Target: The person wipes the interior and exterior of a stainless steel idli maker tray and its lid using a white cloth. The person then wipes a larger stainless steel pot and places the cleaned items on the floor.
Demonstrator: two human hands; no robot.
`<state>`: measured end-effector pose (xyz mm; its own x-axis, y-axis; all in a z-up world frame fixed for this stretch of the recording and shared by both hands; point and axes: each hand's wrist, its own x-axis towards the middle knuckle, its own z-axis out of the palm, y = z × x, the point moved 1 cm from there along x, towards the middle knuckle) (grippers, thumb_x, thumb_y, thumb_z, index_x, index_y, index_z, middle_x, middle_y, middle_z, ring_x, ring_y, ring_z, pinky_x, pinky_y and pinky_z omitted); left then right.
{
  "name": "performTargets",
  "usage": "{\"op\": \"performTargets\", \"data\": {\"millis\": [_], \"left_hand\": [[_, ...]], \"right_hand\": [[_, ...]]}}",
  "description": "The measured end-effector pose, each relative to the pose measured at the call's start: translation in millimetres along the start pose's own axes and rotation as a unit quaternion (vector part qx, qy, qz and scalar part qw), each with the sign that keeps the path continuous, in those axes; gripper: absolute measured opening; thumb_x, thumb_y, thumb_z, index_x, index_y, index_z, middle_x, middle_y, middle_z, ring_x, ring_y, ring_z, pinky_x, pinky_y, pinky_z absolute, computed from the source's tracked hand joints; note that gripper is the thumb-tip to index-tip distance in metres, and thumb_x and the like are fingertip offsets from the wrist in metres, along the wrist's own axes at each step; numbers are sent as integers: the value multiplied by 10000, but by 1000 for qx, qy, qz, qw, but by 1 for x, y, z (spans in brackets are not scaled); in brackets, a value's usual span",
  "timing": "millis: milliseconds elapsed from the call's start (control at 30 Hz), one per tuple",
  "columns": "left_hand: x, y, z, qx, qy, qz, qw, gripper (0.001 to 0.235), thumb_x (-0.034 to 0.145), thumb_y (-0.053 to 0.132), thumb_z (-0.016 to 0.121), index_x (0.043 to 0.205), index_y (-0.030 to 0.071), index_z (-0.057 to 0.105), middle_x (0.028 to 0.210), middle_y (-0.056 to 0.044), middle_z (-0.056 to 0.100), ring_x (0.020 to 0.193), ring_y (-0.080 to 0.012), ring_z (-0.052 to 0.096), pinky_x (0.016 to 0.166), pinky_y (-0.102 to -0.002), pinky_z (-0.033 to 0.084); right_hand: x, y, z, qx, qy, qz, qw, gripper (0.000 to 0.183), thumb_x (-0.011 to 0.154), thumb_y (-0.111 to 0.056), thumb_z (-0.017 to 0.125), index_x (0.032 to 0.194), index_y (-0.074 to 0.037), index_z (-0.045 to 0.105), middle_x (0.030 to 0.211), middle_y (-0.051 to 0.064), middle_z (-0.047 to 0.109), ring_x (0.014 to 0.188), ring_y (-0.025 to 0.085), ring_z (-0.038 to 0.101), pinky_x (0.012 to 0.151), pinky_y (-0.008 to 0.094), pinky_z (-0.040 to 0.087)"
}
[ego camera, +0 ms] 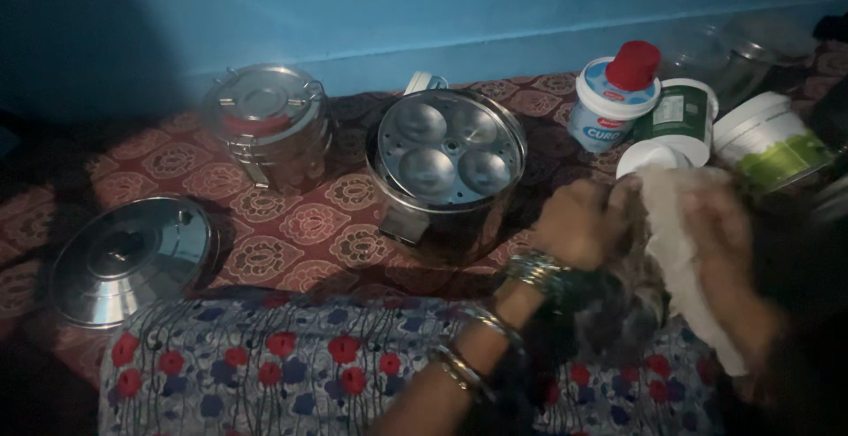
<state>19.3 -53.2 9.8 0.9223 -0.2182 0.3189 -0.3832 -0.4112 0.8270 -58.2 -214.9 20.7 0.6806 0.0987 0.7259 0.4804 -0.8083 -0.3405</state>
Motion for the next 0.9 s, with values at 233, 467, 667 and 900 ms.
{"op": "performTargets", "data": {"millis": [233, 467, 667, 900], "left_hand": [[-15, 12, -2, 17, -36, 57, 998, 496, 1031, 435, 508, 893, 36, 768, 838, -288, 697, 802, -461, 709, 778, -522, 581], [-12, 5, -3, 0, -24, 160, 987, 446, 1007, 365, 527, 822, 18, 737, 789, -263, 685, 761, -428, 708, 751, -507, 575], [-16, 4, 13, 5, -24, 204, 979, 465, 1052, 356, 510, 822, 14, 723, 806, -263, 684, 780, -410, 707, 811, -492, 582], [-35, 14, -20, -14, -21, 135, 991, 515, 1053, 406, 475, 865, 2, 732, 806, -268, 697, 782, -437, 699, 775, -529, 555]], "right_hand": [[-6, 28, 40, -44, 82, 96, 991, 273, 1189, -190, 453, 1179, 54, 575, 1214, 226, 557, 1124, 346, 532, 1041, 463, 423], [-1, 63, 56, 9, 80, 246, 966, 442, 1184, -324, 353, 1286, 25, 605, 1242, 232, 623, 1112, 368, 578, 971, 461, 433], [-11, 83, 52, 180, 114, 310, 926, 522, 1155, -440, 365, 1285, 5, 605, 1206, 130, 653, 1089, 239, 615, 924, 352, 477], [-13, 90, 50, 188, 116, 444, 868, 515, 1097, -429, 432, 1155, 10, 695, 1077, 121, 693, 960, 235, 618, 824, 384, 499]]}}
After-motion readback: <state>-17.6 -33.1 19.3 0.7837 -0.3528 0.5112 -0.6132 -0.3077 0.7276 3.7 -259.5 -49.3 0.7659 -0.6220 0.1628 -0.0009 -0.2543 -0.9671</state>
